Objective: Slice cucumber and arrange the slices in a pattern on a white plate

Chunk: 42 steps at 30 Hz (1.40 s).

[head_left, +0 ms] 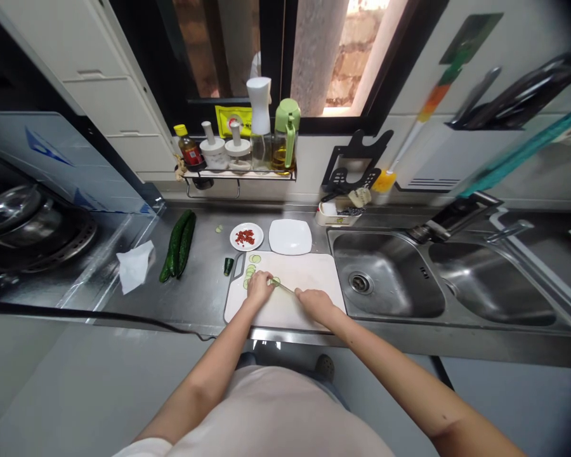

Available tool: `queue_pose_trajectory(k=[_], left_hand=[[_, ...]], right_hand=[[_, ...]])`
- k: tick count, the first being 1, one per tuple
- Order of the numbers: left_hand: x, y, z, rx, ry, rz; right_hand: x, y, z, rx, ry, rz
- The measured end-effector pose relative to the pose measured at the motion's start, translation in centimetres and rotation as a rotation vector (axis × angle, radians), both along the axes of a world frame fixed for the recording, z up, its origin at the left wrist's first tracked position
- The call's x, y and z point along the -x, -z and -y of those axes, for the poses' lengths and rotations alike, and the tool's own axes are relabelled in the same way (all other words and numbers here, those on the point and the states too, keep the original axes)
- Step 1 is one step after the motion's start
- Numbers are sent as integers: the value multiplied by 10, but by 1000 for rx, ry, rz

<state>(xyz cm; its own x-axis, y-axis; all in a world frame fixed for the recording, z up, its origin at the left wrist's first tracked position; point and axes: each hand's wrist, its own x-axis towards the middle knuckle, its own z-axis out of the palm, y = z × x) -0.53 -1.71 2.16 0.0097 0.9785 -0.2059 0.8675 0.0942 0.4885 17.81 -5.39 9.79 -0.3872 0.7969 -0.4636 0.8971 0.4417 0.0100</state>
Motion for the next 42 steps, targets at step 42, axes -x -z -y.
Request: queue_pose_trajectory(k=[42], left_hand=[[0,-3,-3,28,3,-18]], right_hand=[[-2,-1,7,81,53,-14]])
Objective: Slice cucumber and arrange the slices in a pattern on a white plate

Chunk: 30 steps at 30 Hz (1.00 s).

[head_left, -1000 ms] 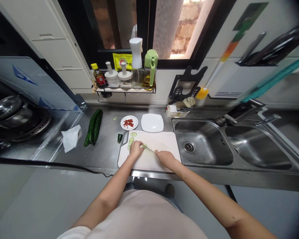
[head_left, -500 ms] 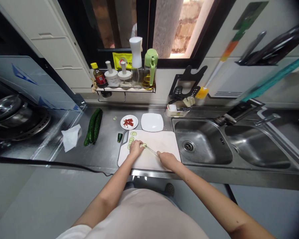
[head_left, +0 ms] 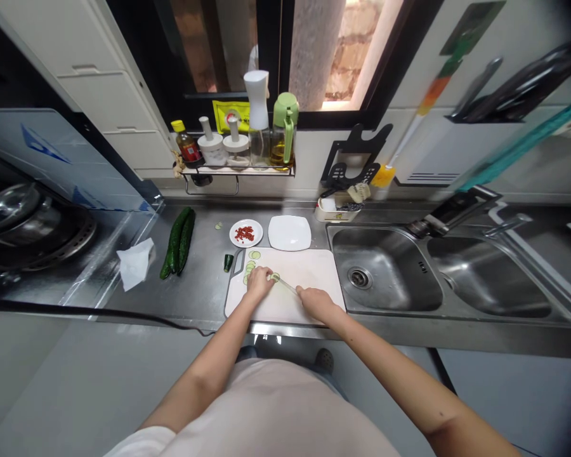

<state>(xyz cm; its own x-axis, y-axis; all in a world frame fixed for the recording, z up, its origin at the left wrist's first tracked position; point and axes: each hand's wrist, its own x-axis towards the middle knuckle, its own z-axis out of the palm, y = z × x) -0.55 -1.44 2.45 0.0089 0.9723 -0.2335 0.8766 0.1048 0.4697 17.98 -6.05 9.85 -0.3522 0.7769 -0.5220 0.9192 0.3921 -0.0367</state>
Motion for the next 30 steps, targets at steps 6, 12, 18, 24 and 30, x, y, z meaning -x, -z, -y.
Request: queue_pose_trajectory(k=[6,12,18,24,30], left_hand=[[-1,-2,-1,18,17,-35],[-3,-3,0,23,41,-68],[-6,-7,-1,42,50,-102],[-10,-9,-1,11,55,-89],[-12,-12,1,-18,20,-30]], right_hand=[[-9,5,7,16,20,-5],[-16,8,15,37,52,-14],[-25,13,23,57,96,-34],[-38,14,24,47,129,-91],[-49,16,21,18,270,-223]])
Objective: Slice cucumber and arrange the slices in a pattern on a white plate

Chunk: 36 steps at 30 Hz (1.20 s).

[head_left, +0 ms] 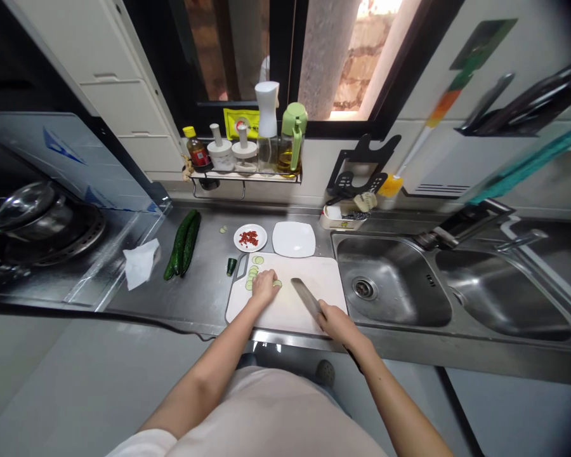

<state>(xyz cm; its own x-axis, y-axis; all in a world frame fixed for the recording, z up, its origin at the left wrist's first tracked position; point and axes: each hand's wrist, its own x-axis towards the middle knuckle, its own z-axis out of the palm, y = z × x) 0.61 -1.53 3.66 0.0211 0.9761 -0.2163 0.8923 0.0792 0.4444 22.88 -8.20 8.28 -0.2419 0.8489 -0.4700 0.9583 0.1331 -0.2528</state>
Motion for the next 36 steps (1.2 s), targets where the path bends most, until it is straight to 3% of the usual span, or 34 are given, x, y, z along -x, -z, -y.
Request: queue_pose_trajectory(k=[3,9,17,29,36], left_hand=[[-1,0,3,-12,-13,44],[0,0,18,-58,-54,163],[10,0,38,-56,-108,265],[70,7,33,26,-302,144],[75,10,32,8,-293,71]], right_hand=[[-2,4,-1,6,80,-37],[-1,14,0,8,99,-74],[10,13,0,-29,161,-116],[11,19,3,-53,193,-131],[5,12,-5,-73,194,-116]])
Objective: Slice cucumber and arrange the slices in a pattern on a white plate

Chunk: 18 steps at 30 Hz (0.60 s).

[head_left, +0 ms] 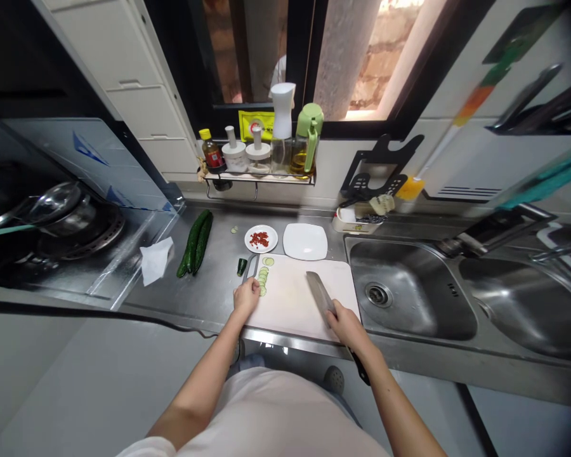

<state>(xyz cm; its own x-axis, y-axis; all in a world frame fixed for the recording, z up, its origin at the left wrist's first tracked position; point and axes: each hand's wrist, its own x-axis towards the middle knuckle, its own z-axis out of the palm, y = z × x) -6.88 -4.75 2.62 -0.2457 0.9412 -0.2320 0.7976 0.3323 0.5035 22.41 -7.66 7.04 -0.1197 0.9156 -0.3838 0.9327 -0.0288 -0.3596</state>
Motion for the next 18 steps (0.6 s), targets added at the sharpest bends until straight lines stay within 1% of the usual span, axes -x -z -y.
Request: queue_pose_trajectory(k=[5,11,14,18], left_hand=[[0,2,0,2,5,-60],[-2,-3,-2,-30,-5,-117],[-9,-7,-11,-44,-8,-113],[-21,-9,-32,-69,6,-111]], right_hand=[[0,-3,0,9,7,-4],[3,1,2,0,12,-14],[4,4,4,3,23,-12],[6,7,7,16,36,-23]])
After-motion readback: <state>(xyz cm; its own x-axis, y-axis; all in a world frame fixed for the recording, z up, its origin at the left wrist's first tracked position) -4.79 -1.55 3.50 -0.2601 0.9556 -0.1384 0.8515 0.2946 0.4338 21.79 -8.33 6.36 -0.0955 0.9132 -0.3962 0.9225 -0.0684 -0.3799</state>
